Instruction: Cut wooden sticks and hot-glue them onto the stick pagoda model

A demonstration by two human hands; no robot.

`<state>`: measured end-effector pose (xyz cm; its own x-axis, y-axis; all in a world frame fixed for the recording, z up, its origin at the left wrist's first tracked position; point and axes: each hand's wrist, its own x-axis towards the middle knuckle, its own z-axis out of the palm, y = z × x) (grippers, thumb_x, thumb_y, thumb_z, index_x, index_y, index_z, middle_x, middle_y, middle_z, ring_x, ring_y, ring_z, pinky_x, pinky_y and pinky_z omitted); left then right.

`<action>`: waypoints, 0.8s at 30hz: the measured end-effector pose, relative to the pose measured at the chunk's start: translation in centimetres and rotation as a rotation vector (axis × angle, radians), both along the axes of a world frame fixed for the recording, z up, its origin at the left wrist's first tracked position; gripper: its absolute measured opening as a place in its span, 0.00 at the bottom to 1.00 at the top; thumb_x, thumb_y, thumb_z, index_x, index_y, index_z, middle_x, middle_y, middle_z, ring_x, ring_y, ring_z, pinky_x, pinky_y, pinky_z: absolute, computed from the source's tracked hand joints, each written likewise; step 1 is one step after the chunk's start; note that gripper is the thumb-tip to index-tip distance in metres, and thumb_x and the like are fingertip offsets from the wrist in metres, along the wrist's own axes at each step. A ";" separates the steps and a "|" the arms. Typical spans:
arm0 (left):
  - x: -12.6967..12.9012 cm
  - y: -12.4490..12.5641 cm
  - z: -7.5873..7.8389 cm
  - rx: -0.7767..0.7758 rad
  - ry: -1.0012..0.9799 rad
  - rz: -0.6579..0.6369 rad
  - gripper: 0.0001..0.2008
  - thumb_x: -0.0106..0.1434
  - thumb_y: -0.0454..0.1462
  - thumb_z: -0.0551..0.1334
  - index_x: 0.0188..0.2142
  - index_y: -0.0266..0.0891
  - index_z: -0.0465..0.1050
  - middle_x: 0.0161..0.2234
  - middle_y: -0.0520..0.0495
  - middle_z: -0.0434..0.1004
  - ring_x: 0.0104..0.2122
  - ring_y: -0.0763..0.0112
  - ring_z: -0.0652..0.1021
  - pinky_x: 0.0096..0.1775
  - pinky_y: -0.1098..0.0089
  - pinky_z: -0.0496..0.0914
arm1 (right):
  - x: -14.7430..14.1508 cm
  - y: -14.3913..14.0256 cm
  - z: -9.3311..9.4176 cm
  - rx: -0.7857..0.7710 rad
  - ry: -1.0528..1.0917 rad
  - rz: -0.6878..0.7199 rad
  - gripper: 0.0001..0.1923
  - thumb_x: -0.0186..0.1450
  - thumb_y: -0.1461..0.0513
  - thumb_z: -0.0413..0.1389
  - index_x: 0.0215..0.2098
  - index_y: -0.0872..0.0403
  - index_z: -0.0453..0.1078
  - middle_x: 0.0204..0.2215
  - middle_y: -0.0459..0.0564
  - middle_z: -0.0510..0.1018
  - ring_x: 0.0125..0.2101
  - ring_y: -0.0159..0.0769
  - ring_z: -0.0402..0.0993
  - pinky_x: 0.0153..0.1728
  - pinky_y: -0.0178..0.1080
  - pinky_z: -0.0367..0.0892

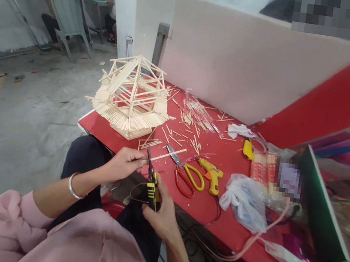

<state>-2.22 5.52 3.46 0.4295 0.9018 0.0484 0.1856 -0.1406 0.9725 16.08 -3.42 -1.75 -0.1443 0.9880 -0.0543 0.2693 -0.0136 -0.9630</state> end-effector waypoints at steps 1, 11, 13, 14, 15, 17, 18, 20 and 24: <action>0.0 0.1 0.0 -0.025 -0.013 -0.003 0.16 0.61 0.40 0.59 0.18 0.37 0.67 0.18 0.52 0.64 0.21 0.75 0.64 0.26 0.74 0.59 | 0.1 -0.1 -0.2 -0.009 0.015 0.010 0.44 0.48 0.66 0.57 0.65 0.53 0.57 0.57 0.54 0.68 0.59 0.47 0.62 0.60 0.49 0.58; -0.4 0.6 -0.3 -0.027 -0.042 -0.033 0.13 0.61 0.42 0.61 0.26 0.37 0.77 0.19 0.51 0.67 0.21 0.74 0.66 0.26 0.74 0.62 | 1.0 -0.8 -0.3 -0.368 0.592 0.139 0.23 0.47 0.59 0.63 0.42 0.53 0.72 0.33 0.48 0.73 0.32 0.34 0.67 0.34 0.38 0.66; -0.1 1.0 -1.3 -0.010 -0.093 0.003 0.12 0.62 0.43 0.61 0.30 0.37 0.79 0.21 0.50 0.70 0.22 0.72 0.68 0.27 0.73 0.65 | 0.7 -0.8 -0.2 -0.480 0.898 0.220 0.29 0.46 0.58 0.61 0.47 0.52 0.71 0.34 0.49 0.72 0.31 0.34 0.65 0.31 0.38 0.65; 0.3 1.4 -1.9 -0.001 -0.107 0.046 0.12 0.62 0.43 0.61 0.31 0.37 0.79 0.22 0.49 0.72 0.23 0.71 0.70 0.28 0.72 0.67 | 0.5 -0.6 -0.2 -0.515 1.022 0.240 0.31 0.45 0.58 0.59 0.50 0.51 0.70 0.35 0.50 0.72 0.31 0.34 0.65 0.31 0.38 0.65; 0.7 2.0 -2.6 0.012 -0.115 0.116 0.12 0.62 0.42 0.60 0.33 0.37 0.79 0.24 0.48 0.74 0.24 0.70 0.72 0.30 0.71 0.69 | 0.5 -0.4 -0.2 -0.535 1.112 0.247 0.33 0.45 0.58 0.58 0.51 0.50 0.69 0.35 0.50 0.72 0.30 0.33 0.64 0.30 0.38 0.65; 1.8 3.6 -4.1 0.070 -0.063 0.259 0.11 0.62 0.40 0.60 0.36 0.38 0.80 0.31 0.46 0.79 0.29 0.67 0.77 0.34 0.69 0.72 | 0.5 0.2 -0.2 -0.550 1.210 0.245 0.35 0.45 0.58 0.57 0.53 0.48 0.69 0.34 0.49 0.70 0.28 0.32 0.61 0.28 0.36 0.64; 2.3 4.4 -4.7 0.113 -0.014 0.306 0.11 0.61 0.39 0.60 0.38 0.39 0.80 0.35 0.44 0.80 0.32 0.65 0.78 0.39 0.66 0.73 | 0.6 0.5 -0.2 -0.552 1.240 0.243 0.35 0.44 0.58 0.57 0.53 0.47 0.69 0.33 0.48 0.69 0.27 0.31 0.60 0.27 0.35 0.62; 3.4 5.7 -5.6 0.208 0.060 0.347 0.14 0.58 0.36 0.62 0.45 0.39 0.78 0.45 0.41 0.80 0.44 0.59 0.78 0.51 0.61 0.69 | 0.9 1.0 -0.4 -0.560 1.285 0.247 0.37 0.43 0.58 0.57 0.54 0.46 0.69 0.30 0.46 0.66 0.26 0.29 0.56 0.25 0.33 0.60; 4.9 5.6 -5.6 0.225 -0.040 0.301 0.29 0.53 0.32 0.65 0.56 0.40 0.70 0.52 0.40 0.76 0.55 0.57 0.73 0.57 0.58 0.63 | 0.7 1.1 -0.9 -0.596 1.354 0.320 0.39 0.44 0.57 0.57 0.57 0.47 0.67 0.29 0.45 0.64 0.25 0.28 0.52 0.23 0.31 0.57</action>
